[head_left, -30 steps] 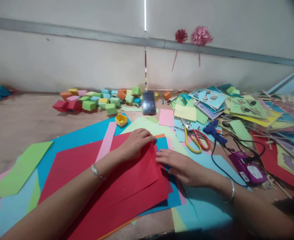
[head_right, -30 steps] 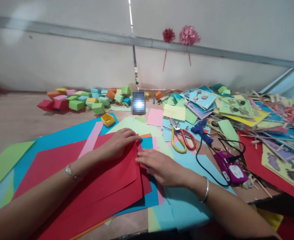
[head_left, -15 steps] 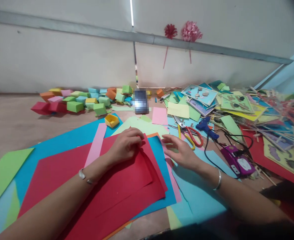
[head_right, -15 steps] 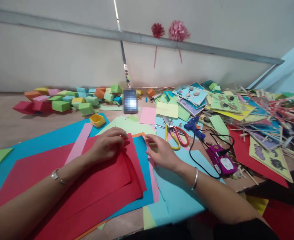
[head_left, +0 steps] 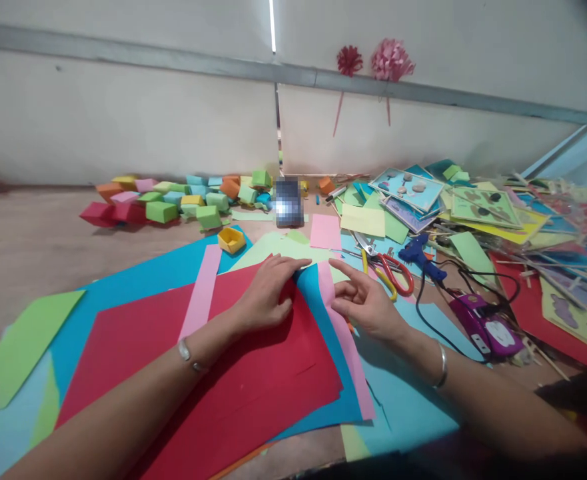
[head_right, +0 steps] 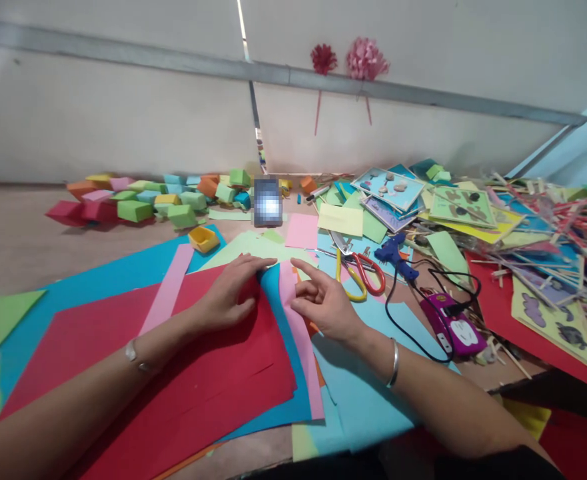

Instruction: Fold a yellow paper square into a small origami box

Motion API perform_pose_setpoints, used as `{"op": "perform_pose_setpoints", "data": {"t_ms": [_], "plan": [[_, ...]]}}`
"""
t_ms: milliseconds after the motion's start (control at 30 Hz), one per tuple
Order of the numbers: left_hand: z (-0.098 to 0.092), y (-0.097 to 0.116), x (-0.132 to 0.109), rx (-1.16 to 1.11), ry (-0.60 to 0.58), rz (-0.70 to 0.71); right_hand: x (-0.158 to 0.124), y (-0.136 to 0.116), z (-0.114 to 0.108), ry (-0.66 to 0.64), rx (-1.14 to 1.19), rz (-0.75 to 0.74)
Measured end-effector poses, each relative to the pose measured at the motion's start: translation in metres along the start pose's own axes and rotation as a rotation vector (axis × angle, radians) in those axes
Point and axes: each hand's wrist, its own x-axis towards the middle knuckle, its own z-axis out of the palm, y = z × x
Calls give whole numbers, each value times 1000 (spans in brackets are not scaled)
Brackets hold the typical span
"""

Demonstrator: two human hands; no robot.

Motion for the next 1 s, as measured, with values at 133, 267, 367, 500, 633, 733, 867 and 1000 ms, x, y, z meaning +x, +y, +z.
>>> {"op": "perform_pose_setpoints", "data": {"t_ms": [133,267,367,500,633,733,867,1000], "plan": [[-8,2,2,-70,77,-24,1,4,1,116,-56,-37],[-14,3,5,-122,64,23,-1,4,0,108,-297,-151],[-22,1,5,-205,62,23,-3,6,-3,57,-627,-260],[-33,-6,3,-335,28,-22,-8,7,-4,117,-1012,-343],[-32,-14,1,-319,31,-113,-17,-4,5,-44,-808,-413],[-25,-17,0,-276,38,-66,-24,-13,13,-203,-636,-305],[-21,-20,-1,-133,7,60,-30,-8,20,-172,-796,-434],[-24,-24,0,105,-79,141,-34,-4,23,-70,-979,-657]]}}
